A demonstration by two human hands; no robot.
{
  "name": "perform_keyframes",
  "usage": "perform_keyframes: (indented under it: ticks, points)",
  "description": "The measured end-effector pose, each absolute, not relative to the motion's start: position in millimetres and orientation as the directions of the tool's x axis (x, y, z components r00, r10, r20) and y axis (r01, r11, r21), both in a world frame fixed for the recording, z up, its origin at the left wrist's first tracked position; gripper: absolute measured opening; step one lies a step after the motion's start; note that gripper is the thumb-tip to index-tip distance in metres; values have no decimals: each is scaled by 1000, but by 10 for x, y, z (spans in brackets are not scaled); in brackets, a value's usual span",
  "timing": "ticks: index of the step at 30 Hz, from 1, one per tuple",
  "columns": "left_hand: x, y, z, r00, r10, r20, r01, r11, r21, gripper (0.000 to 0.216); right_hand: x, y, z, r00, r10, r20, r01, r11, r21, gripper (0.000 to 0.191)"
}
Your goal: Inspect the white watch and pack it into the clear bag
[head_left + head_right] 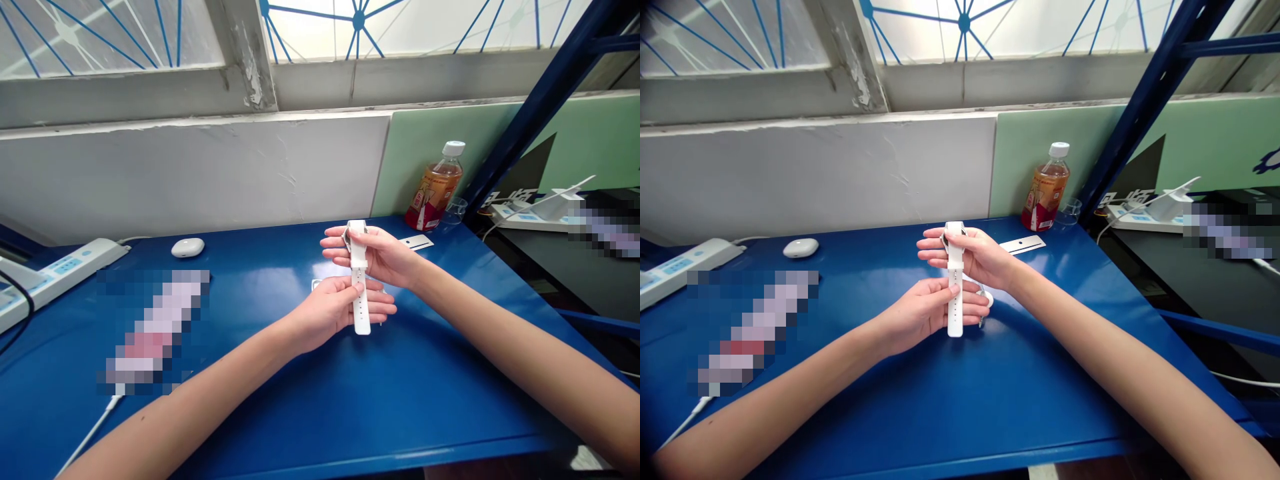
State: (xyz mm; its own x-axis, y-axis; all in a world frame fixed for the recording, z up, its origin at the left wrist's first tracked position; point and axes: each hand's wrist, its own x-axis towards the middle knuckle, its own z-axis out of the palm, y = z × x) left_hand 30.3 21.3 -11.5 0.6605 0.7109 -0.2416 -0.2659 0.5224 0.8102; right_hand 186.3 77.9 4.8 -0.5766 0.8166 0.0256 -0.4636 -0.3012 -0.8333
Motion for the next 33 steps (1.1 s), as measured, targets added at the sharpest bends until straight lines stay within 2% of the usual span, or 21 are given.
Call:
perform_keyframes:
  ticks: [15, 24, 33]
  points:
    - [268, 254, -111, 689, 665, -287, -222, 570, 791, 24, 1871, 794, 34, -606, 795, -25, -451, -369, -813, 28]
    - [250, 276, -104, 713, 648, -268, -243, 587, 772, 22, 1897, 782, 92, -646, 762, -53, -435, -424, -795, 51]
    - [266, 276, -66, 711, 644, -282, -228, 590, 775, 23, 1892, 779, 80, -664, 746, -44, -415, -418, -808, 54]
